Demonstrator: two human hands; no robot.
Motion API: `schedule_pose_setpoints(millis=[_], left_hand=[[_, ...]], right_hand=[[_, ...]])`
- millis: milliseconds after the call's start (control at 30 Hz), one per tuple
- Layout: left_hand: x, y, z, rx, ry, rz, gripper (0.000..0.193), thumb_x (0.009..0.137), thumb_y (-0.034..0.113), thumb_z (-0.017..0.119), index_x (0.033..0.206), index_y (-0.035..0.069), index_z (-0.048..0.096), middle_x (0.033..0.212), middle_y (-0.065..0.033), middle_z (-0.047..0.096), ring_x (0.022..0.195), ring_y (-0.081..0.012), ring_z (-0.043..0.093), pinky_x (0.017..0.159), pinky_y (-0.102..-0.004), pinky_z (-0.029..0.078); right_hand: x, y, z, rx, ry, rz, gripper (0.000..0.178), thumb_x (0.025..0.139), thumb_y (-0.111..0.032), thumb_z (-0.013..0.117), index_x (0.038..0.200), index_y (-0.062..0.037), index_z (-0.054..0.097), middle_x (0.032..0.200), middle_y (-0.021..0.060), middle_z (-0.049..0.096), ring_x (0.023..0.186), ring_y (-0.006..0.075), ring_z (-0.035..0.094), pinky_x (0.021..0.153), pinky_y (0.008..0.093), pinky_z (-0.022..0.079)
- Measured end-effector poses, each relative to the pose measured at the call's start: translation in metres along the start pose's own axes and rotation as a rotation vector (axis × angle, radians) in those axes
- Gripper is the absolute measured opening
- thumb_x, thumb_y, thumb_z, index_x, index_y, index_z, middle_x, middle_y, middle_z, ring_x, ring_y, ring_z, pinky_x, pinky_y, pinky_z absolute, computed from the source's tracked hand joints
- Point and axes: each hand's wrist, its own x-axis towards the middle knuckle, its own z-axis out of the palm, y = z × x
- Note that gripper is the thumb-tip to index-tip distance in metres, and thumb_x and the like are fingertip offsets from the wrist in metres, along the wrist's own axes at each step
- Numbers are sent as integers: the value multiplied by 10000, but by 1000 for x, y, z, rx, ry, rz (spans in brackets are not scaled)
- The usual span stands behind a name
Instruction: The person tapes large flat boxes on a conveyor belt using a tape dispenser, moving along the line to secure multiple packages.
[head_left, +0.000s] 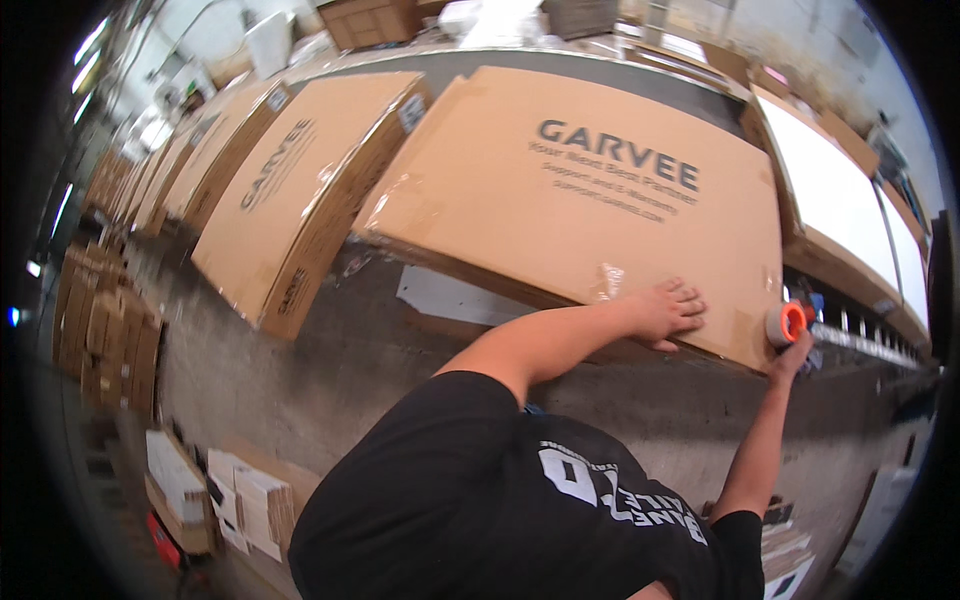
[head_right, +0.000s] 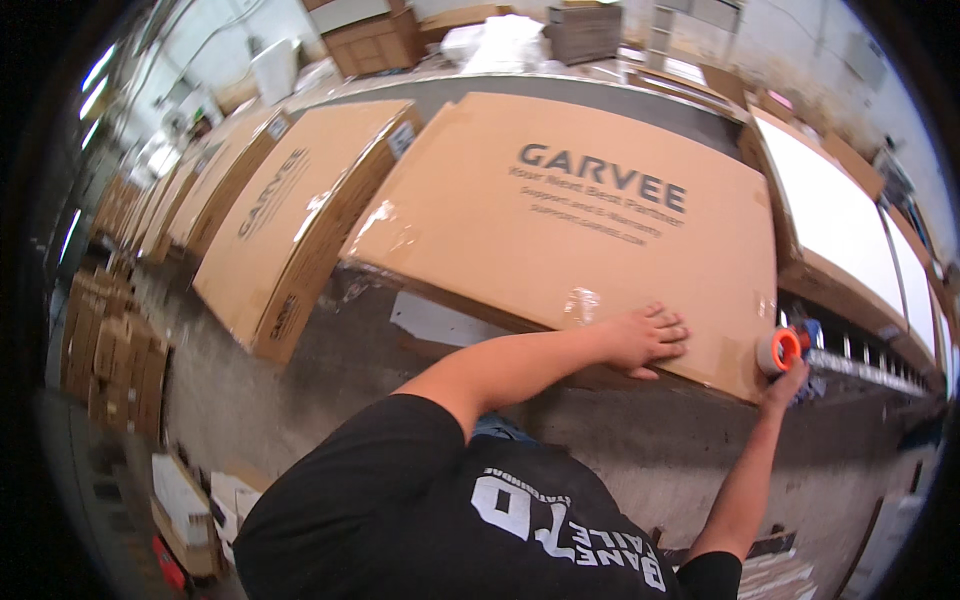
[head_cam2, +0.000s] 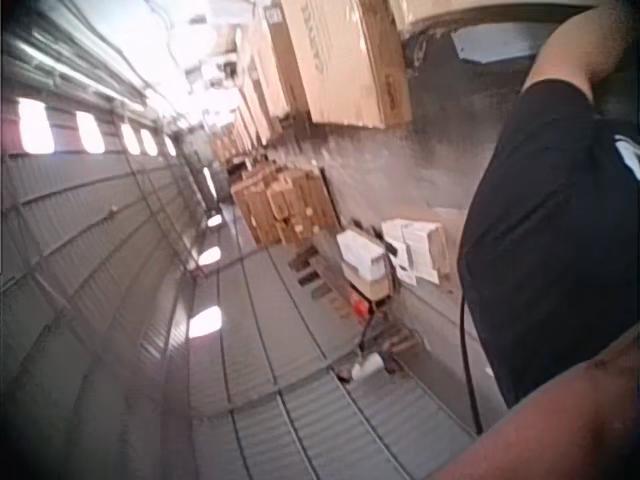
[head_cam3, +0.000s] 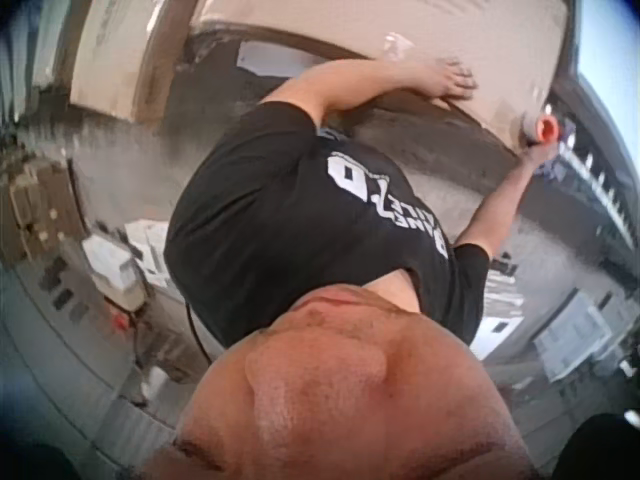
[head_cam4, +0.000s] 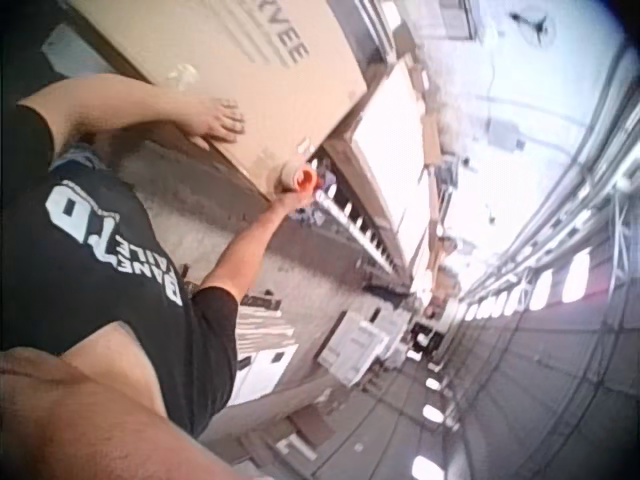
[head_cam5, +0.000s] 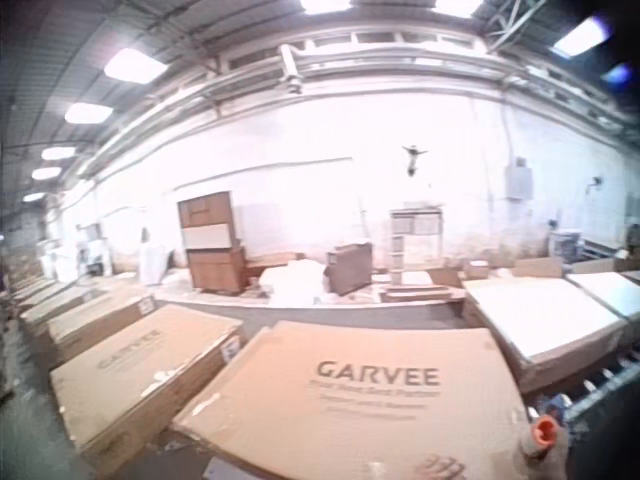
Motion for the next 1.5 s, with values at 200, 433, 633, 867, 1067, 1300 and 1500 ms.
schedule_pose_setpoints(millis=[200,433,633,867,1067,1300,1500], left_hand=[[4,6,10,0,38,-40,710,795,485,713,1369,115,524,1496,-106,442,1419,-290,359,1146,-512,272],[-64,-15,-9,17,68,-102,746,755,463,764,1357,92,525,1478,-98,457,1413,-290,365,1154,-469,277],[-81,-26,-24,-42,144,-110,778,673,481,819,1289,79,568,1435,-111,493,1392,-296,391,1130,-438,309],[-82,-23,-21,19,171,-106,759,654,475,825,1256,77,588,1403,-114,516,1350,-293,436,1109,-437,331],[-83,-21,-24,39,201,-107,743,650,470,825,1239,78,598,1373,-104,533,1325,-281,451,1084,-428,350],[-83,-19,-27,65,193,-107,719,674,475,812,1233,77,598,1382,-116,529,1329,-290,456,1098,-428,343],[-82,-17,-26,98,193,-100,708,692,488,799,1236,82,599,1390,-115,526,1353,-292,439,1108,-430,335]], right_hand=[[14,-3,-13,-46,70,23,437,932,-425,541,1189,-80,622,1167,89,624,1021,282,634,843,402,542],[2,-2,3,-204,220,-171,701,924,-408,610,1402,52,383,1357,200,501,1176,299,558,973,406,478],[21,8,-38,-443,325,-436,726,932,-355,641,1447,58,339,1404,208,468,1229,292,526,1034,401,436],[-4,8,-23,-564,406,-474,697,936,-240,628,1466,69,298,1475,234,390,1305,311,456,1099,399,368],[-24,-8,-4,-518,422,-476,702,922,-211,646,1463,67,296,1465,235,391,1292,322,464,1098,404,369],[-24,-6,-1,-433,402,-538,677,919,-209,638,1444,78,321,1443,232,424,1292,307,471,1097,394,366],[-28,-12,-4,-432,428,-501,680,917,-207,640,1437,84,313,1441,237,421,1280,306,481,1084,401,380]])
